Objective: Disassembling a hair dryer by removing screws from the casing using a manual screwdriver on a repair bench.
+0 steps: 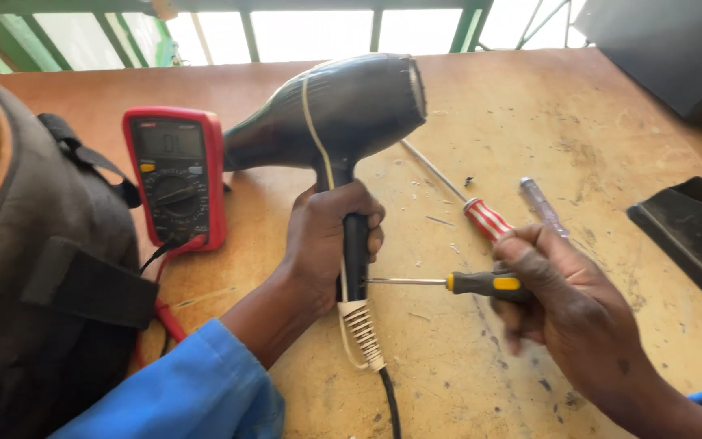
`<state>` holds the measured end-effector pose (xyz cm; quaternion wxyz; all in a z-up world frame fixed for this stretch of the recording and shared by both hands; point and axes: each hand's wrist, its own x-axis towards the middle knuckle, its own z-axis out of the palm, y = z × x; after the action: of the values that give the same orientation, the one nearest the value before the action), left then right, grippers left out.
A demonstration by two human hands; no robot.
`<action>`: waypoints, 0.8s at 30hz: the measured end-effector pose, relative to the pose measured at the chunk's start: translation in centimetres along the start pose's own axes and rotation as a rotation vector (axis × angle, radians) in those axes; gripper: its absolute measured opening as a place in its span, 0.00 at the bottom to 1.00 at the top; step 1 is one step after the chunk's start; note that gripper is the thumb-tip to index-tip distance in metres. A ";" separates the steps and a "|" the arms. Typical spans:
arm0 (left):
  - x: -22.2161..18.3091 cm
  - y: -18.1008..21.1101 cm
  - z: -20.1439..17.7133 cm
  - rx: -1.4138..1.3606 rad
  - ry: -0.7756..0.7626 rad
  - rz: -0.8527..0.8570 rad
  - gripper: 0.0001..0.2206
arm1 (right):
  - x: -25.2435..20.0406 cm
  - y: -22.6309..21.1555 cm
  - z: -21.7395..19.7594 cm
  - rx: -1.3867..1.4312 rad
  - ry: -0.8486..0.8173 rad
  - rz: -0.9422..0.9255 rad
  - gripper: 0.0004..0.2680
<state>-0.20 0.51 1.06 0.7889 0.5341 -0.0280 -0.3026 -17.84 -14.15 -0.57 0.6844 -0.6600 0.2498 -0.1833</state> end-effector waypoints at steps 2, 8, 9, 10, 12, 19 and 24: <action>0.8 -0.6 -0.4 0.032 -0.017 -0.008 0.05 | 0.4 0.2 -0.1 0.034 0.018 -0.051 0.05; 1.9 -2.4 -0.4 -0.117 -0.160 0.118 0.06 | -0.8 -1.5 -0.8 -0.018 -0.115 -0.293 0.07; 1.5 -2.1 -0.2 -0.080 -0.122 0.116 0.06 | -1.0 -1.7 -0.7 0.034 -0.108 -0.161 0.05; 1.1 -1.7 -0.1 -0.042 -0.084 0.116 0.05 | -1.2 -1.9 -0.4 0.088 -0.100 -0.029 0.04; 1.0 -1.7 -0.1 -0.020 -0.091 0.111 0.05 | -0.7 -2.0 -0.7 0.132 -0.120 0.065 0.05; 1.3 -1.8 -0.8 0.003 -0.116 0.037 0.04 | -1.6 -4.8 -0.3 -0.122 -0.122 0.143 0.11; 3.8 -2.0 -3.0 0.077 -0.209 -0.097 0.04 | -1.7 -3.0 -1.6 -0.670 -0.161 -0.605 0.08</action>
<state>3.12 0.58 -3.04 0.7450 0.5305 -0.0958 -0.3929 -19.93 -14.64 2.58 0.3663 -0.9004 0.0374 -0.2319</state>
